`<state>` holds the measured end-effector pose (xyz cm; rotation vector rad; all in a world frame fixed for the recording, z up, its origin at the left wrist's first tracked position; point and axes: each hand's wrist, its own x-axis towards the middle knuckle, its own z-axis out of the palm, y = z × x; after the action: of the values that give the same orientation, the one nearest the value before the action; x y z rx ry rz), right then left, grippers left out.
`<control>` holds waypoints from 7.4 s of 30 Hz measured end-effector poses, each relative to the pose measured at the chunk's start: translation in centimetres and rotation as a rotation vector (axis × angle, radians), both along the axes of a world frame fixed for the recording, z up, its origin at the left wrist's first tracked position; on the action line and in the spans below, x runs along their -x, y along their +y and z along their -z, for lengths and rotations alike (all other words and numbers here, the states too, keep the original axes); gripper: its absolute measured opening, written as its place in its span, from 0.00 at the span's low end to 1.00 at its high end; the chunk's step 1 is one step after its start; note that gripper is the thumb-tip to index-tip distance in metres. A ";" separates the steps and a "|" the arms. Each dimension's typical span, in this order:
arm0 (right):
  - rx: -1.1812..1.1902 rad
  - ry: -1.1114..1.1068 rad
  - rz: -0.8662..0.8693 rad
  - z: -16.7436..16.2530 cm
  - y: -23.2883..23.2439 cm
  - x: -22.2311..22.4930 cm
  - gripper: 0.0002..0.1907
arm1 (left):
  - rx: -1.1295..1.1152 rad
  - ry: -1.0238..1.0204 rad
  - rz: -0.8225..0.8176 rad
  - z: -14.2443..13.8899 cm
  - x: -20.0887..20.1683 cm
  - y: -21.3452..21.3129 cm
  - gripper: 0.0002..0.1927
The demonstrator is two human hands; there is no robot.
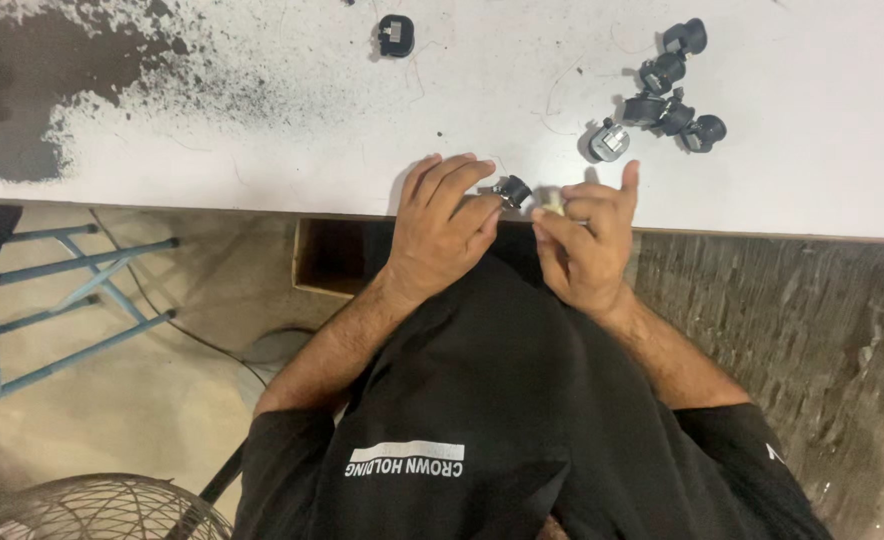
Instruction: The person sits at a workbench and assembles small black plastic wheel-like components by hand, fitting small inner parts into the hub of each housing and pressing them together. Finished assemblies are placed in a growing pile on the table, and the person repeatedly picks up the next unassembled housing to continue.
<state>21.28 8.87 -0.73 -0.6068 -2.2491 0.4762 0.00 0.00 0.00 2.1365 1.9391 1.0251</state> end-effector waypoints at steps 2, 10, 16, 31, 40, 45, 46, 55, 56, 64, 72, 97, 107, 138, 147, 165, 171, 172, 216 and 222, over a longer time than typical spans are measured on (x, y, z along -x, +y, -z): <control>0.067 0.016 -0.070 -0.2 0.0 0.5 0.19 | -0.010 -0.076 -0.015 -0.3 -0.2 0.0 0.12; 0.110 -0.019 -0.086 -0.9 0.2 1.5 0.17 | -0.120 -0.108 -0.041 -0.5 -0.9 0.2 0.11; 0.131 0.004 -0.096 -0.8 0.4 1.7 0.16 | -0.176 0.092 -0.002 -0.6 -0.5 0.5 0.07; 0.098 0.026 -0.102 -0.3 0.0 2.1 0.16 | -0.003 -0.160 -0.136 -1.4 -1.0 0.6 0.07; 0.016 0.044 -0.167 0.3 0.0 2.1 0.19 | 0.038 -0.177 -0.098 -1.4 -0.9 0.6 0.06; 0.036 0.031 -0.138 -0.3 0.0 2.5 0.19 | 0.064 -0.204 -0.070 -1.7 -0.8 0.8 0.07; 0.030 0.027 -0.129 -0.4 -0.1 2.6 0.18 | 0.061 -0.203 -0.067 -1.7 -0.7 0.8 0.07; 0.032 -0.003 -0.129 -0.7 0.2 2.8 0.17 | 0.059 -0.208 -0.055 -1.5 -0.6 0.8 0.04; 0.035 0.004 -0.132 -0.7 0.3 2.7 0.17 | 0.061 -0.213 -0.054 -1.4 -0.6 0.9 0.04; 0.002 -0.023 -0.158 -0.8 0.4 2.7 0.17 | 0.074 -0.227 -0.058 -1.3 -0.4 0.7 0.08; -0.028 -0.127 0.005 -2.9 1.4 1.4 0.15 | 0.093 -0.276 -0.085 -1.8 0.3 0.8 0.20; -0.043 -0.274 -0.068 -2.7 2.3 2.5 0.21 | -0.075 -0.015 0.089 -5.3 0.7 1.9 0.10; -0.005 -0.225 -0.012 -2.3 1.9 2.3 0.20 | 0.185 -0.389 -0.009 -4.7 1.4 1.7 0.07; 0.083 0.108 -0.096 -2.4 -0.2 2.4 0.19 | 0.084 -0.521 -0.087 -2.5 -1.6 1.6 0.08; 0.105 0.088 -0.091 -2.3 -0.2 2.8 0.18 | 0.052 -0.492 -0.099 -2.1 -1.7 1.5 0.09; -0.081 0.033 -0.063 -5.2 4.9 1.3 0.12 | 0.011 0.113 -0.303 -3.5 12.1 7.8 0.17; 0.024 -0.129 -0.136 -5.2 3.2 3.6 0.16 | 0.117 0.228 -0.178 -2.7 10.4 7.2 0.13; 0.018 -0.127 -0.091 -5.1 3.0 3.9 0.16 | 0.082 0.235 -0.137 -2.8 9.5 6.6 0.13; 0.071 -0.245 0.114 -3.1 1.7 1.5 0.22 | -0.143 0.307 0.186 -4.4 0.4 2.9 0.06; 0.069 -0.130 0.103 -2.3 0.8 1.1 0.21 | -0.079 0.122 0.037 -2.4 -0.1 1.0 0.09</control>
<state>20.18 9.64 1.55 -0.8061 -2.3174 0.4766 0.06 0.97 2.44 2.3198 1.9323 1.0034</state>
